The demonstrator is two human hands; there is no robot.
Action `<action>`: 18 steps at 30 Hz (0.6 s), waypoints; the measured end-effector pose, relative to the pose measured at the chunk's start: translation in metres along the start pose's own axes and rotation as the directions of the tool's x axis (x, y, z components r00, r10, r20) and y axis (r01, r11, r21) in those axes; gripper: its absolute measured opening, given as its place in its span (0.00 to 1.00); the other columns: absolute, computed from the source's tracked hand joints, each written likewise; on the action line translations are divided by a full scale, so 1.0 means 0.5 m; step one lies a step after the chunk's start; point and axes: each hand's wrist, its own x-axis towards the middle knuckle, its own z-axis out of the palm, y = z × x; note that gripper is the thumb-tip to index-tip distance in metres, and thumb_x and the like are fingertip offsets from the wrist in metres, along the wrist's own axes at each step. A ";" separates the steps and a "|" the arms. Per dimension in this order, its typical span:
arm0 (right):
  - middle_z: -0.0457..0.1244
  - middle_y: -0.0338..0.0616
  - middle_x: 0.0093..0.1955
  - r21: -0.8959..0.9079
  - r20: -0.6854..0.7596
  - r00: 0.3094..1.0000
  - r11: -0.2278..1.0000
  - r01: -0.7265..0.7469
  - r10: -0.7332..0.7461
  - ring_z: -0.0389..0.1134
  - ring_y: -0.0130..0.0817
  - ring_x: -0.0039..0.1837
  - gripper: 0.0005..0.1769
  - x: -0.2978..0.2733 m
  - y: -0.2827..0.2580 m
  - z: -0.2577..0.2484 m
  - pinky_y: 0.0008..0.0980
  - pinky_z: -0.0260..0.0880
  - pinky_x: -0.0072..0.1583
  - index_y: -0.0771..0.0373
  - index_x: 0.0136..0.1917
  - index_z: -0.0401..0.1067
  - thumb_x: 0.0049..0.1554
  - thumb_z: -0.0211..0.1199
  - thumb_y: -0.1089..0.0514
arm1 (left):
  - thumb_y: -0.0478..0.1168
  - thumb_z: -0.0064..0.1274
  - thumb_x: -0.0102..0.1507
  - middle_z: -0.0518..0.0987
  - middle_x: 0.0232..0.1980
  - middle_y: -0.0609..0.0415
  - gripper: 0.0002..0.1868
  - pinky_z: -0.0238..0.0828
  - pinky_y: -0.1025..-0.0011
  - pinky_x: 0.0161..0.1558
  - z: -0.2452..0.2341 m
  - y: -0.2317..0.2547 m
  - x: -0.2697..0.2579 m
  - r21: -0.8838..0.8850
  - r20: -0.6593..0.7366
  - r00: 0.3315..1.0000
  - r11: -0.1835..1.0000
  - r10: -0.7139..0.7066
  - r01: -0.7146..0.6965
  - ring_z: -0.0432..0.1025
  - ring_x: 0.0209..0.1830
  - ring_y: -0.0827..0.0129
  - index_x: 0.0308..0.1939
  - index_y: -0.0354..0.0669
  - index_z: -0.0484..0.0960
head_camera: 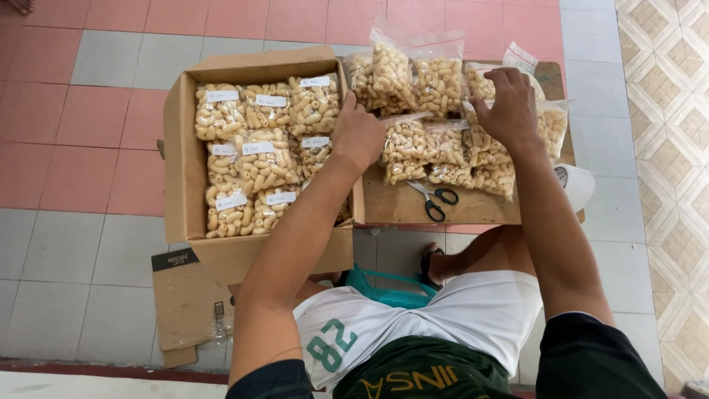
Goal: Packing small plastic bags filled with cashews into a cardboard box.
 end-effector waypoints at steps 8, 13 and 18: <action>0.60 0.59 0.64 -0.126 0.319 0.942 0.990 -0.064 0.101 0.61 0.62 0.65 0.38 -0.055 -0.065 -0.069 0.55 0.63 0.61 0.64 0.69 0.68 0.50 0.70 0.46 | 0.48 0.54 0.63 0.81 0.26 0.53 0.16 0.38 0.50 0.74 0.049 -0.012 0.036 -0.171 -0.096 0.995 0.985 0.017 -0.033 0.75 0.53 0.56 0.21 0.51 0.82; 0.54 0.59 0.67 -0.137 0.313 0.940 0.986 -0.097 0.136 0.59 0.64 0.65 0.41 -0.090 -0.089 -0.075 0.54 0.66 0.59 0.66 0.71 0.62 0.50 0.70 0.47 | 0.48 0.50 0.63 0.84 0.32 0.51 0.14 0.40 0.49 0.70 0.056 -0.011 0.037 -0.155 -0.134 0.990 0.987 0.032 -0.053 0.75 0.52 0.55 0.27 0.49 0.86; 0.54 0.59 0.66 -0.015 0.238 0.964 0.993 -0.121 0.121 0.55 0.55 0.66 0.28 -0.090 -0.093 -0.071 0.55 0.67 0.60 0.72 0.67 0.63 0.54 0.62 0.63 | 0.37 0.47 0.64 0.68 0.16 0.65 0.21 0.49 0.55 0.70 0.012 -0.017 0.012 -0.131 -0.150 0.988 0.990 0.036 -0.056 0.66 0.21 0.72 0.14 0.57 0.69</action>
